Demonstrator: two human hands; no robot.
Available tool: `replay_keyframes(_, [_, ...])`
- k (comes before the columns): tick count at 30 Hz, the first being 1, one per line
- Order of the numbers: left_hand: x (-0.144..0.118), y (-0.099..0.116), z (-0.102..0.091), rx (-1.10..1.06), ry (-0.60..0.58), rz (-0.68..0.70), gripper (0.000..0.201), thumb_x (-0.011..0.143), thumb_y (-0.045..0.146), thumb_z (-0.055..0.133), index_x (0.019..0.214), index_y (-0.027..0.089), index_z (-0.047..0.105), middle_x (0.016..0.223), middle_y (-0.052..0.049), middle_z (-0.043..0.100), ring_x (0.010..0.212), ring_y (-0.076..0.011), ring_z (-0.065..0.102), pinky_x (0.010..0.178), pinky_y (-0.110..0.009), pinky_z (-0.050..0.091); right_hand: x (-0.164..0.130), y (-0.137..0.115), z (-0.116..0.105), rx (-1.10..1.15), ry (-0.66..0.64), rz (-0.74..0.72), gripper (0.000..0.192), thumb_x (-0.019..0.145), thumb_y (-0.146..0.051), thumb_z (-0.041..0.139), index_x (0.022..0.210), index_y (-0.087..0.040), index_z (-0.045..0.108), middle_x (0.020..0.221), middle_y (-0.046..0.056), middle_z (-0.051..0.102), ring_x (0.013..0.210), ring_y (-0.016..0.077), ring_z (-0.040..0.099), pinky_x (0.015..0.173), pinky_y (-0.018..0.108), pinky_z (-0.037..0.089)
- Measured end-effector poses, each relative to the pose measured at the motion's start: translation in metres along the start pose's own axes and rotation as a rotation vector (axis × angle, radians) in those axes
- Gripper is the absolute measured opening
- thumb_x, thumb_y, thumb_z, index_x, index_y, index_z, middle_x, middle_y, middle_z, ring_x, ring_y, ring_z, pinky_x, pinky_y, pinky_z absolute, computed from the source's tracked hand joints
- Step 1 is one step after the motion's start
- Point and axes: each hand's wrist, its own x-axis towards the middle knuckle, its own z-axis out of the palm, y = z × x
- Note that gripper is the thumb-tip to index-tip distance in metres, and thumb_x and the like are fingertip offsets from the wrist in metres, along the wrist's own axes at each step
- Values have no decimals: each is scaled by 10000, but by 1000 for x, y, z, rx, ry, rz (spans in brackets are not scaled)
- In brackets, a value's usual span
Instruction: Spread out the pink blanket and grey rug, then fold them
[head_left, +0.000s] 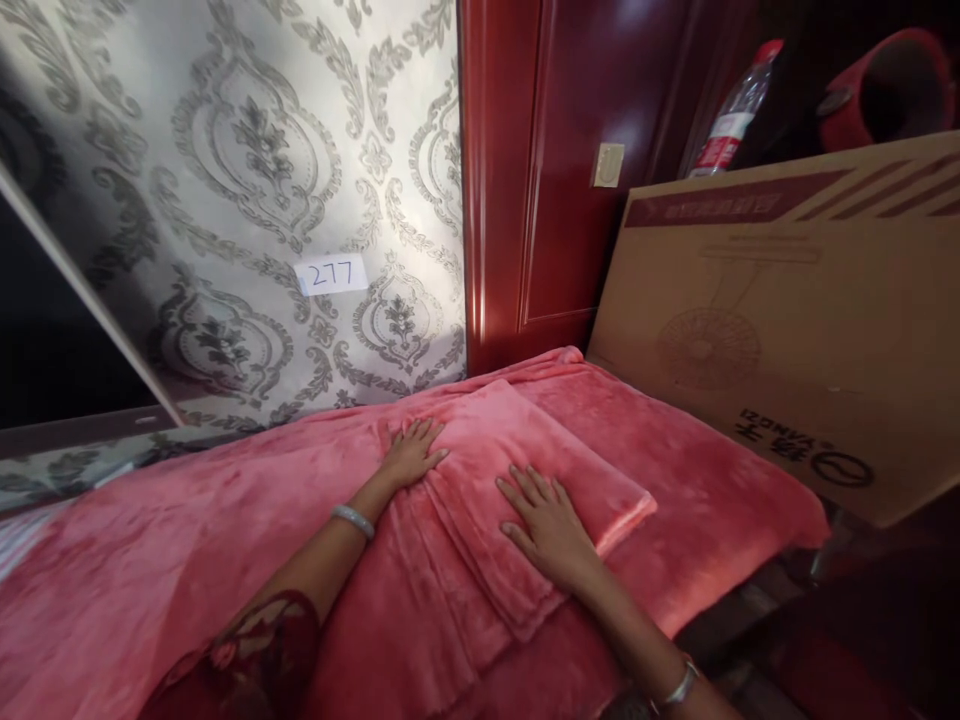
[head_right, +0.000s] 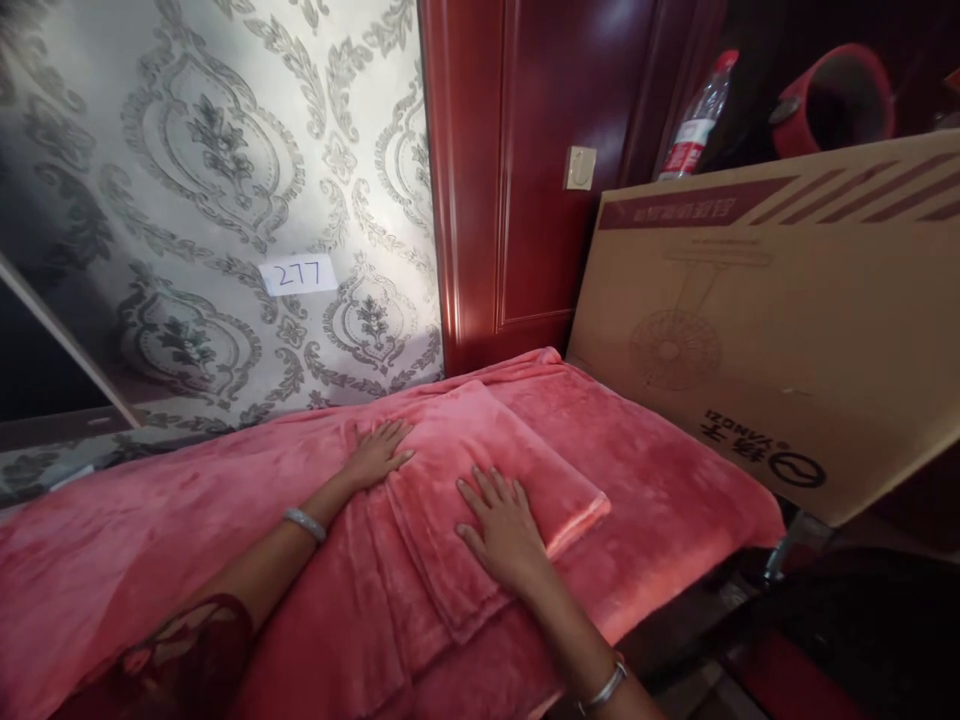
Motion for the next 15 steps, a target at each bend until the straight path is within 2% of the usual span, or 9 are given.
replay_keyframes(5, [3, -9, 1, -80, 71, 27, 623, 944, 477, 485, 1511, 229, 418, 1616, -126, 310, 1512, -317, 223, 1213, -562, 176, -5, -8, -13, 85, -28, -5, 590, 993, -476, 458, 1549, -315, 344, 1647, 30, 169, 1525, 290, 96, 1210, 576, 75])
replay_keyframes(10, [4, -20, 7, -251, 174, 75, 519, 927, 408, 479, 1410, 230, 547, 1543, -93, 456, 1482, -264, 308, 1224, -508, 193, -37, -40, -6, 207, -73, -155, 675, 942, -558, 540, 1544, -308, 364, 1638, 79, 201, 1521, 324, 99, 1202, 610, 95])
replay_keyframes(13, [6, -24, 9, -363, 317, 2, 406, 900, 337, 498, 1248, 213, 667, 1432, -94, 572, 1430, -256, 390, 1225, -479, 209, -57, -56, 7, 235, -27, -156, 737, 908, -510, 602, 1555, -267, 347, 1631, 97, 227, 1516, 322, 135, 1214, 595, 98])
replay_keyframes(15, [7, -27, 10, -412, 390, -80, 370, 864, 299, 536, 1179, 184, 694, 1373, -117, 607, 1406, -276, 418, 1219, -475, 228, -63, -62, 14, 243, 4, -138, 736, 885, -436, 630, 1548, -256, 367, 1622, 87, 264, 1508, 314, 177, 1223, 575, 112])
